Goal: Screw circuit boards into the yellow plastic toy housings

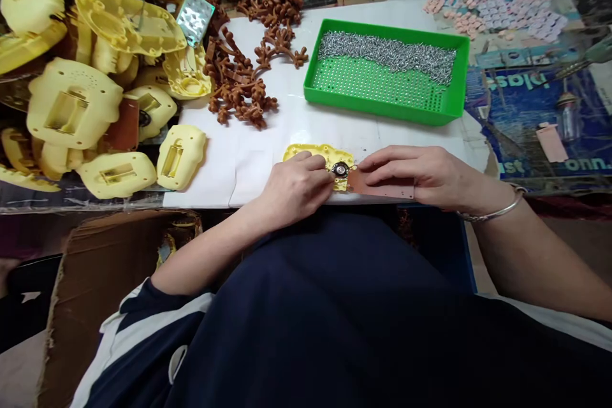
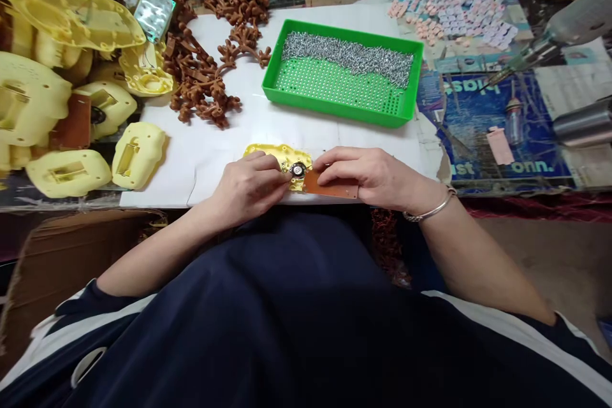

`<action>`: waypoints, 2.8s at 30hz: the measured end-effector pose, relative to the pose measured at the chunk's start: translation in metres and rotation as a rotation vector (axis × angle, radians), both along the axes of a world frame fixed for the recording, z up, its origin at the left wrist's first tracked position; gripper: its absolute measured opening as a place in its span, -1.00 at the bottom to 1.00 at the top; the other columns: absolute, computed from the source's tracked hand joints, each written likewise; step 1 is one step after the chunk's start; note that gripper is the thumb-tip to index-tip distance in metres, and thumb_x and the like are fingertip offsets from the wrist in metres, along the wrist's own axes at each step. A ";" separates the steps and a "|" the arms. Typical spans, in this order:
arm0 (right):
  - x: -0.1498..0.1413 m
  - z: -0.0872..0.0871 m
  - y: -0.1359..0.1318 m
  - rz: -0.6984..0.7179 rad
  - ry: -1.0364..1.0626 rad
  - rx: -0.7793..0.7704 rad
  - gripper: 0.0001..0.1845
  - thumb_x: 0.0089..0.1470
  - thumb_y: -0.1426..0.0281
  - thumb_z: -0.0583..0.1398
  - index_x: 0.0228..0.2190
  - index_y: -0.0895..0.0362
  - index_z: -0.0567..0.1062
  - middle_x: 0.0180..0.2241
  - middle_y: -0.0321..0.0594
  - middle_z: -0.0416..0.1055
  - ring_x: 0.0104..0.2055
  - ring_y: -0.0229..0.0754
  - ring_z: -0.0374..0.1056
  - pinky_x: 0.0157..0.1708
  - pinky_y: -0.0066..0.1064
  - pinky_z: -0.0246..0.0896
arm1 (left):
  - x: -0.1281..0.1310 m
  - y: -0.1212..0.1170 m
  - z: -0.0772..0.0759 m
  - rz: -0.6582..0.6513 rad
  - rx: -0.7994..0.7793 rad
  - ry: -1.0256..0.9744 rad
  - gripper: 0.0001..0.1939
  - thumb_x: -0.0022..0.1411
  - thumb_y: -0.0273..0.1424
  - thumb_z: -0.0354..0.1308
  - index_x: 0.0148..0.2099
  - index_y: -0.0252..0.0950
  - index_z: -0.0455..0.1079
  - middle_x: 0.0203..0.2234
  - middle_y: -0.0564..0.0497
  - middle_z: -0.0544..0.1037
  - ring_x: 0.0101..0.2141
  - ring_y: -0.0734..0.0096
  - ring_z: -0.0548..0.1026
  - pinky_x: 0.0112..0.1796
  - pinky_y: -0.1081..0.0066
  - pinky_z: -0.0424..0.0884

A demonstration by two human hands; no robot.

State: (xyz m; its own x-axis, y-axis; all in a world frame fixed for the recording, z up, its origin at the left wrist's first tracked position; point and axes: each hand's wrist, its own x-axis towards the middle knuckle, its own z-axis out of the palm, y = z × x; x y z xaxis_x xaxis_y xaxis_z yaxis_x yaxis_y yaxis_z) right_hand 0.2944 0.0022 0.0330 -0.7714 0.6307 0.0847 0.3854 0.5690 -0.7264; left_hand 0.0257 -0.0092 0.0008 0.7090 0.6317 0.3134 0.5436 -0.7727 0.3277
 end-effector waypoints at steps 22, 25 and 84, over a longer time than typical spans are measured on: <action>-0.043 -0.027 0.033 -0.337 0.439 -0.632 -0.59 -0.02 0.31 0.39 -0.19 0.09 0.36 -0.43 -0.43 0.36 -0.52 -0.41 0.18 -0.56 -0.56 0.12 | -0.005 -0.005 -0.003 -0.070 0.146 0.028 -0.73 0.45 -0.41 0.00 -0.24 -0.32 0.49 -0.38 -0.05 0.49 -0.37 0.33 0.32 -0.35 0.33 0.28; -0.043 -0.027 0.031 -0.234 0.411 -0.546 -0.48 0.11 0.31 0.33 0.06 0.11 0.34 -0.29 -0.34 0.42 -0.42 -0.37 0.27 -0.45 -0.54 0.25 | -0.007 -0.008 -0.008 -0.054 0.234 0.057 -0.76 0.48 -0.37 0.00 -0.11 -0.31 0.49 -0.37 -0.04 0.50 -0.35 0.32 0.34 -0.37 0.31 0.25; -0.060 -0.003 0.070 0.227 -0.037 -0.189 -0.46 0.21 0.37 0.18 0.22 -0.04 0.42 0.12 -0.35 0.51 0.09 -0.19 0.45 0.07 -0.42 0.32 | -0.009 -0.010 -0.024 -0.019 0.278 0.008 -0.75 0.50 -0.38 -0.01 -0.10 -0.26 0.51 -0.32 -0.06 0.52 -0.26 0.29 0.38 -0.30 0.31 0.21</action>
State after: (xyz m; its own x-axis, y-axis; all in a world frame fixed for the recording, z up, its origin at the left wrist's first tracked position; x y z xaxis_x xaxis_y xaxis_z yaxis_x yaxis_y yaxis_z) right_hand 0.2348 0.0719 0.0303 -0.8950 0.4435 -0.0487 0.2919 0.4994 -0.8157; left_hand 0.0164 -0.0189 -0.0231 0.7234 0.5087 0.4668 0.5297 -0.8426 0.0973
